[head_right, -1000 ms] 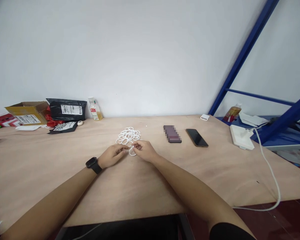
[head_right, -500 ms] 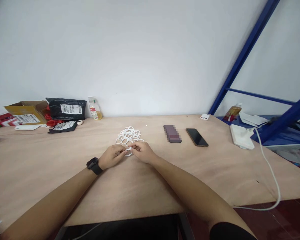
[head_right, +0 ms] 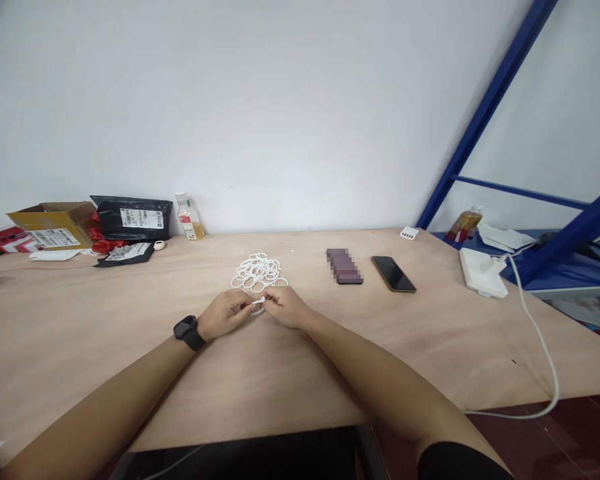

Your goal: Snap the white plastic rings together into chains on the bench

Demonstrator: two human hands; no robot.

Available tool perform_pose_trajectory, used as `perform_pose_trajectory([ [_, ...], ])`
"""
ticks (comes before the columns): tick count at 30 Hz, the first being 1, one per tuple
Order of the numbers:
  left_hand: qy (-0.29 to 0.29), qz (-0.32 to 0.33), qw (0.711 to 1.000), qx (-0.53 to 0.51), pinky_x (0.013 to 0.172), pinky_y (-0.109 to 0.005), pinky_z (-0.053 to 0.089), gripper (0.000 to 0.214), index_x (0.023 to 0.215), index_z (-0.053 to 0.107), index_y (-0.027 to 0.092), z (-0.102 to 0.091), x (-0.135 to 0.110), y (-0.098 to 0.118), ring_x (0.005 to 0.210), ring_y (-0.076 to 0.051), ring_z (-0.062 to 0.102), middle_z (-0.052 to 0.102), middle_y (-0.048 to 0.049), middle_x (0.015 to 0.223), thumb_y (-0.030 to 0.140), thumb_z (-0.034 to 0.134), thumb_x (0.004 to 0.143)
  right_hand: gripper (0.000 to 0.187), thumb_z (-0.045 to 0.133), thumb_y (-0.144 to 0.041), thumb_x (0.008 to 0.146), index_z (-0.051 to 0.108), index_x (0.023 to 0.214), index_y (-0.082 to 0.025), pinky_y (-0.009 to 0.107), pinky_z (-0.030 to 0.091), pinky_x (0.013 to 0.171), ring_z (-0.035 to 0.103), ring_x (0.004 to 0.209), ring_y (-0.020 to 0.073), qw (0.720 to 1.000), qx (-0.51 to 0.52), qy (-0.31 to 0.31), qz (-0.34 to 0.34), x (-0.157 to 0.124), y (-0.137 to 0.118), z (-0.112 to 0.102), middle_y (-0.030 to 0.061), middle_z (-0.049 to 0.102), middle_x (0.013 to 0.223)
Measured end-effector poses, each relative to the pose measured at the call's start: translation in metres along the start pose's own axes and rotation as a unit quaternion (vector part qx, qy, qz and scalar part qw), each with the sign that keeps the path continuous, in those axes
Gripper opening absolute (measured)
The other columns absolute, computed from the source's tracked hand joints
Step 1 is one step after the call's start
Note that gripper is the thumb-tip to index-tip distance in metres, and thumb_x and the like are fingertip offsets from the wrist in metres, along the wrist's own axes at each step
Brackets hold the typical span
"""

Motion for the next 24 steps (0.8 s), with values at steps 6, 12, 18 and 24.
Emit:
perform_pose_trajectory([
  [6,-0.005,0.011,1.0,0.011,0.066,-0.025,0.043,0.039,0.078,0.067,0.018,0.0034,0.0002,0.0034,0.067,-0.014,0.058,0.066,-0.0044,0.072,0.044,0.043,0.095,0.019,0.047,-0.008,0.074,0.064,0.07,-0.018,0.019,0.038,0.062,0.052,0.063,0.0111,1.0,-0.022,-0.018,-0.012,0.0013,-0.004,0.0019,-0.0036,0.057,0.063],
  [12,-0.022,0.021,0.999,0.013,0.068,-0.026,0.043,0.037,0.079,0.067,0.018,0.0071,0.0007,0.0059,0.069,-0.015,0.059,0.067,-0.0047,0.073,0.041,0.043,0.095,0.022,0.046,-0.007,0.074,0.065,0.07,-0.018,0.019,0.038,0.063,0.054,0.063,0.0107,0.999,-0.018,-0.025,-0.022,0.0005,-0.0056,0.0037,-0.0037,0.059,0.064],
  [18,-0.024,0.016,1.0,0.013,0.065,-0.026,0.042,0.037,0.076,0.066,0.018,0.007,0.0006,0.0072,0.067,-0.015,0.058,0.066,-0.0045,0.07,0.042,0.044,0.094,0.028,0.045,-0.004,0.073,0.07,0.074,-0.018,0.019,0.042,0.067,0.06,0.068,0.0116,0.999,-0.028,-0.028,-0.013,0.001,-0.0031,0.0039,-0.0027,0.066,0.07],
  [24,-0.024,0.015,0.999,0.028,0.061,-0.026,0.04,0.036,0.073,0.064,0.018,0.008,0.0001,0.0026,0.063,-0.014,0.055,0.064,-0.0035,0.067,0.04,0.045,0.093,0.028,0.047,-0.004,0.072,0.071,0.077,-0.018,0.02,0.042,0.063,0.059,0.065,0.0111,0.999,-0.033,-0.033,-0.006,0.0,0.0007,0.0071,-0.0025,0.068,0.07],
])
Point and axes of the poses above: each hand's wrist, its own x-axis towards the middle knuckle, its own z-axis out of the palm, y = z × x, the point moved 10 cm from there along x, towards the middle knuckle
